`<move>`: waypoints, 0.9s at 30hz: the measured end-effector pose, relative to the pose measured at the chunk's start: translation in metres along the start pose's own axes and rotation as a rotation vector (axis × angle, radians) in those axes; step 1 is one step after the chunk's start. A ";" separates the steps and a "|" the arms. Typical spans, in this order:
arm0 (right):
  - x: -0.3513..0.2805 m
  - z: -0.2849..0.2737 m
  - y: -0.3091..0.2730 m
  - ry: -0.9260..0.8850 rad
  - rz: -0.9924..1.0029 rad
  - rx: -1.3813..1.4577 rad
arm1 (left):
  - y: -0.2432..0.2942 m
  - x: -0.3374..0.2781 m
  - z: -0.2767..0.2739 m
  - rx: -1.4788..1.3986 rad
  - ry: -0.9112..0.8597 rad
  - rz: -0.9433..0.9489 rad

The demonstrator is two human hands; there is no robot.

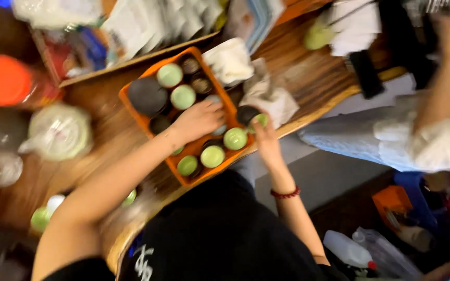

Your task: Sorting, wiping, and organizing small tea cups on a wooden counter.

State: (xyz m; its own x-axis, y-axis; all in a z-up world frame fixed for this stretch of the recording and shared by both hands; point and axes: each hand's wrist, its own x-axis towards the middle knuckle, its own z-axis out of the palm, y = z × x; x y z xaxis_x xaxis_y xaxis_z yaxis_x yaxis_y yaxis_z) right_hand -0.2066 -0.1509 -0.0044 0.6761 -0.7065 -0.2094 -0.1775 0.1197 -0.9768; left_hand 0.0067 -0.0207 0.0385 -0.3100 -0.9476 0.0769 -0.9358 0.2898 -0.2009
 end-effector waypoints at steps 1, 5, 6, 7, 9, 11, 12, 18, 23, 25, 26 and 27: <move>-0.004 0.006 -0.005 -0.043 0.019 0.000 | 0.003 -0.004 0.008 -0.011 -0.026 -0.038; -0.007 0.016 -0.020 -0.048 -0.034 0.175 | 0.006 -0.008 0.022 0.047 0.154 -0.137; -0.008 0.018 -0.020 0.002 0.007 0.213 | 0.007 -0.009 0.022 -0.023 0.167 -0.119; -0.008 0.017 -0.013 -0.019 0.018 0.213 | 0.011 -0.013 0.020 -0.025 0.155 -0.138; -0.006 0.012 0.000 -0.021 -0.112 0.164 | 0.015 -0.014 0.014 -0.057 0.169 -0.149; -0.008 0.014 -0.007 -0.024 -0.070 0.207 | 0.015 -0.022 0.000 -0.089 0.176 -0.186; -0.009 0.014 -0.011 -0.015 -0.034 0.251 | 0.014 -0.024 -0.008 -0.118 0.189 -0.212; -0.019 0.020 -0.080 -0.164 -0.234 -0.038 | 0.008 -0.047 -0.090 -0.688 0.354 -0.551; -0.014 0.045 -0.126 -0.393 -0.297 -0.338 | 0.017 -0.072 -0.119 -0.799 0.472 -0.801; -0.007 0.055 -0.133 -0.465 -0.228 -0.424 | 0.021 -0.083 -0.132 -0.770 0.480 -0.876; -0.001 0.058 -0.130 -0.512 -0.226 -0.490 | 0.025 -0.089 -0.137 -0.822 0.461 -0.952; 0.004 0.060 -0.126 -0.560 -0.225 -0.556 | 0.029 -0.095 -0.142 -0.874 0.441 -1.027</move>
State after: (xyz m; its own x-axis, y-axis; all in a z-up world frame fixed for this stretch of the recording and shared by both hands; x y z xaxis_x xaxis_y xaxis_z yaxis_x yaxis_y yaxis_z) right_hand -0.1383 -0.1266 0.1152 0.9684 -0.2022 -0.1458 -0.2242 -0.4505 -0.8641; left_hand -0.0154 0.0966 0.1641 0.6869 -0.7124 0.1436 -0.5244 -0.3491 0.7766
